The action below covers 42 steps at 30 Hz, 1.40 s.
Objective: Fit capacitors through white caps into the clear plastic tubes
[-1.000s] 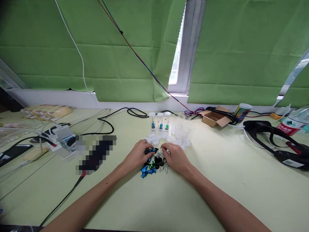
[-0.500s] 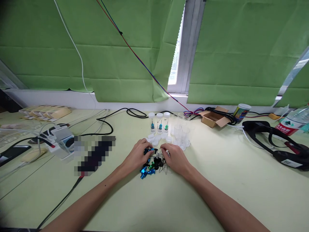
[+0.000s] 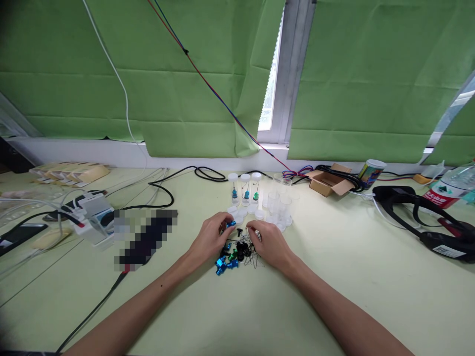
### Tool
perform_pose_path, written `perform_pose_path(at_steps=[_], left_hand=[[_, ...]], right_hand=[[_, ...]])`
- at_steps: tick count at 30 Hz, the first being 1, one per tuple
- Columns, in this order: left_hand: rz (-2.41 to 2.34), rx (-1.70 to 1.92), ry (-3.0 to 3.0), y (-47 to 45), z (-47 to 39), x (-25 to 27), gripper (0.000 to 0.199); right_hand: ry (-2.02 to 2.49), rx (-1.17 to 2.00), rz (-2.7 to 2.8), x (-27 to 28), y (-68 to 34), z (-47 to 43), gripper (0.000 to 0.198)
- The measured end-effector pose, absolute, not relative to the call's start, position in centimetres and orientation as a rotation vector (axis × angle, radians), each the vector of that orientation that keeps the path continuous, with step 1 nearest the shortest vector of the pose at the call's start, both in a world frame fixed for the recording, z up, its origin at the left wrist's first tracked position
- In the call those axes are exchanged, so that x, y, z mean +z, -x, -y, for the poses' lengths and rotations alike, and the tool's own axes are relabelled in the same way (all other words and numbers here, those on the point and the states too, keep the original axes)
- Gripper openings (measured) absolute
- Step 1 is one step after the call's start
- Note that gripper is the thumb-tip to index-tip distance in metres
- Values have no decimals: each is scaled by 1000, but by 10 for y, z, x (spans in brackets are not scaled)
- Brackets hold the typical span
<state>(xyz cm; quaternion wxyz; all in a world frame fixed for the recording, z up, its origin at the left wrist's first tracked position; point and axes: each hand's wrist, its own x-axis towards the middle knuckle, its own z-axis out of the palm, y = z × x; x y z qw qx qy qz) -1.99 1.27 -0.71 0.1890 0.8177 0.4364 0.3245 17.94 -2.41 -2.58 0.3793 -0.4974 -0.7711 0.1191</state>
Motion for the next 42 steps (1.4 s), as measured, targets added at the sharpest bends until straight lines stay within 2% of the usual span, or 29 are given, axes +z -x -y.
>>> perform_pose_path(at_steps=[18, 27, 33, 42], left_hand=[[-909, 869, -2394, 11, 7, -1, 19], [-993, 902, -2418, 12, 2, -6, 18], [-1295, 991, -2418, 21, -15, -9, 17], [-1465, 966, -2414, 30, -30, -17, 27]], right_hand=[[1167, 441, 2013, -16, -173, 31, 22], [1195, 339, 1960, -21, -176, 28, 24], [1248, 292, 1806, -23, -178, 26, 23], [1192, 288, 1799, -23, -178, 26, 16]])
